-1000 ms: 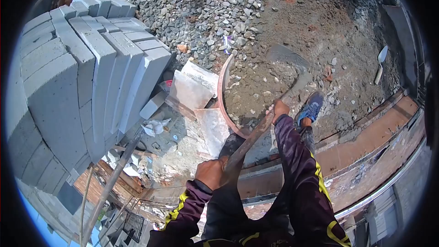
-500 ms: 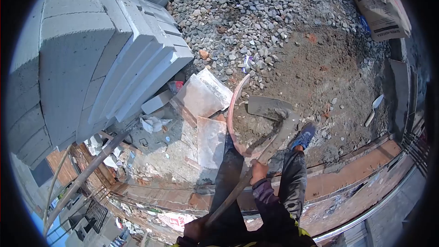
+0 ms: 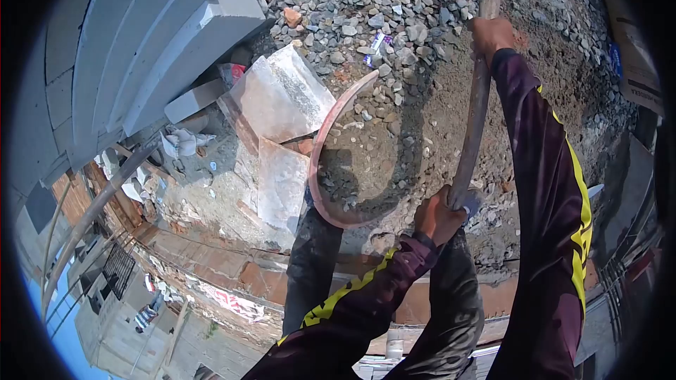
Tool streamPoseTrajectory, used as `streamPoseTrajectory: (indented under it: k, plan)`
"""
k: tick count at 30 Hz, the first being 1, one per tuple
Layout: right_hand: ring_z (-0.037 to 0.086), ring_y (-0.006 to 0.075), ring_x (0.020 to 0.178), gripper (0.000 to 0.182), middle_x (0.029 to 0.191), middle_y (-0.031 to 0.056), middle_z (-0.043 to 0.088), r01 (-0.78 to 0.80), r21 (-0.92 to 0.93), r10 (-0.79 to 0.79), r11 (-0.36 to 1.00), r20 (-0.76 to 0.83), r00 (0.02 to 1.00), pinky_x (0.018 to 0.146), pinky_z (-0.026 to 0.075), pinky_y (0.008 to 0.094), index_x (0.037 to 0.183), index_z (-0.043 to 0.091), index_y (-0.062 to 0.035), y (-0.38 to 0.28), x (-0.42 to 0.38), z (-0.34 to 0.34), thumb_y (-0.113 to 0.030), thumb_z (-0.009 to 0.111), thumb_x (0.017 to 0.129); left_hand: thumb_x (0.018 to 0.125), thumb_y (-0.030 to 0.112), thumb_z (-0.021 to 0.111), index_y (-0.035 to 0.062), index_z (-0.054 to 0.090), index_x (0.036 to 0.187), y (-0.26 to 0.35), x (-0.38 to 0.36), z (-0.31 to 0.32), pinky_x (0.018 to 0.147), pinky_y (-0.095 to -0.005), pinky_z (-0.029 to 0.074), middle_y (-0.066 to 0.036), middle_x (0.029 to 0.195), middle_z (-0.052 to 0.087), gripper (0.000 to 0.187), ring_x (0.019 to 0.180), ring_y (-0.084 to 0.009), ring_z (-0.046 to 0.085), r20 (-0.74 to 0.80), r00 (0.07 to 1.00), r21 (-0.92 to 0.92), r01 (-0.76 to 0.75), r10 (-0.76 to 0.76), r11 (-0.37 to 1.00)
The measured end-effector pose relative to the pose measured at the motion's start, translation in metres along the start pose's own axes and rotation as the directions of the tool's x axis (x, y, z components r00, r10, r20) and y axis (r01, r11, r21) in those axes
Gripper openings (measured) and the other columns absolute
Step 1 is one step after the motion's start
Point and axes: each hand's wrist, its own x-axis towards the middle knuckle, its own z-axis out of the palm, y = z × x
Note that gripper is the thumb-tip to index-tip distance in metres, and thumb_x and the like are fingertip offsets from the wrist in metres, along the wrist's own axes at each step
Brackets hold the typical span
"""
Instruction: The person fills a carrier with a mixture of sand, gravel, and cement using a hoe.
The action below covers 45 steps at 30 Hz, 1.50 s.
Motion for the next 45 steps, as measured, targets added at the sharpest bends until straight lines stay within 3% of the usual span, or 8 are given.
streamPoseTrajectory:
  k: [5, 17, 24, 27, 30, 35, 38, 45]
  plan:
    - [0.065, 0.0382, 0.091, 0.037, 0.093, 0.0281, 0.065, -0.024, -0.214, 0.030, 0.976, 0.027, 0.999, 0.079, 0.051, 0.0395, 0.097, 0.064, 0.0068, 0.041, -0.056, 0.008, -0.017, 0.062, 0.068, 0.067, 0.026, 0.065, 0.0030, 0.059, 0.092, -0.009, -0.075, 0.066, 0.067, -0.0410, 0.049, -0.017, 0.075, 0.062, 0.034, 0.074, -0.0333, 0.064, -0.017, 0.994, -0.198, 0.100, -0.105, 0.975]
    - [0.066, 0.0359, 0.078, 0.039, 0.085, 0.0241, 0.066, -0.425, 0.065, 0.426, 0.903, -0.003, 0.905, 0.073, 0.050, 0.0387, 0.093, 0.062, 0.0113, 0.194, -0.184, 0.047, -0.018, 0.065, 0.067, 0.066, 0.031, 0.064, 0.0041, 0.057, 0.104, -0.089, -0.200, -0.069, 0.070, -0.0488, 0.051, -0.021, 0.076, 0.064, 0.047, 0.076, -0.0395, 0.064, 0.248, 0.923, 0.487, 0.145, -0.295, 0.861]
    - [0.053, 0.0288, 0.051, 0.024, 0.068, 0.0154, 0.057, -0.678, 0.670, 0.747, 0.304, 0.274, 0.606, 0.051, 0.044, 0.0416, 0.079, 0.059, 0.0086, 0.211, -0.296, 0.096, -0.014, 0.062, 0.073, 0.069, 0.031, 0.064, 0.0072, 0.059, 0.094, -0.078, -0.226, -0.222, 0.064, -0.0475, 0.051, -0.018, 0.070, 0.064, 0.034, 0.069, -0.0367, 0.065, 0.285, 0.923, 0.768, -0.059, -0.258, 0.638]
    - [0.053, 0.0280, 0.051, 0.022, 0.067, 0.0151, 0.057, -0.660, 0.572, 0.746, 0.488, 0.119, 0.655, 0.047, 0.043, 0.0406, 0.080, 0.059, 0.0086, 0.195, -0.356, 0.118, -0.012, 0.061, 0.073, 0.069, 0.031, 0.065, 0.0097, 0.059, 0.093, -0.088, -0.252, -0.280, 0.060, -0.0475, 0.051, -0.017, 0.068, 0.064, 0.032, 0.066, -0.0358, 0.065, 0.293, 0.921, 0.794, -0.085, -0.258, 0.602]
    - [0.053, 0.0255, 0.051, 0.017, 0.068, 0.0129, 0.057, -0.713, 0.650, 0.812, 0.262, 0.250, 0.527, 0.047, 0.043, 0.0403, 0.076, 0.059, 0.0064, 0.162, -0.421, 0.133, -0.009, 0.062, 0.072, 0.072, 0.031, 0.062, 0.0126, 0.060, 0.092, -0.082, -0.294, -0.324, 0.059, -0.0459, 0.051, -0.013, 0.069, 0.065, 0.027, 0.066, -0.0332, 0.065, 0.312, 0.886, 0.843, -0.091, -0.343, 0.530]
    - [0.053, 0.0217, 0.046, 0.013, 0.060, 0.0067, 0.048, -0.688, 0.717, 0.538, -0.115, 0.627, 0.563, 0.040, 0.045, 0.0366, 0.082, 0.052, -0.0036, 0.117, -0.532, 0.143, -0.002, 0.060, 0.073, 0.073, 0.034, 0.064, 0.0134, 0.059, 0.086, -0.117, -0.398, -0.374, 0.054, -0.0459, 0.050, -0.011, 0.060, 0.062, 0.025, 0.059, -0.0325, 0.064, 0.225, 0.862, 0.871, 0.032, -0.455, 0.491]
    - [0.053, 0.0221, 0.043, 0.013, 0.060, 0.0070, 0.048, -0.656, 0.732, 0.631, 0.182, 0.425, 0.649, 0.039, 0.045, 0.0368, 0.083, 0.052, -0.0030, 0.044, -0.472, 0.090, -0.001, 0.060, 0.073, 0.071, 0.032, 0.066, 0.0126, 0.060, 0.084, -0.111, -0.386, -0.328, 0.054, -0.0451, 0.050, -0.011, 0.062, 0.062, 0.024, 0.060, -0.0321, 0.064, 0.106, 0.952, 0.802, 0.089, -0.287, 0.591]
    - [0.054, 0.0184, 0.045, 0.014, 0.064, 0.0081, 0.053, -0.139, 0.662, 0.153, 0.737, 0.037, 0.988, 0.038, 0.047, 0.0344, 0.080, 0.051, 0.0023, 0.019, -0.119, -0.025, -0.004, 0.062, 0.074, 0.068, 0.027, 0.071, 0.0054, 0.058, 0.098, -0.039, -0.081, -0.094, 0.063, -0.0451, 0.051, -0.019, 0.076, 0.065, 0.039, 0.074, -0.0378, 0.063, -0.081, 0.977, 0.473, -0.136, 0.197, 0.870]
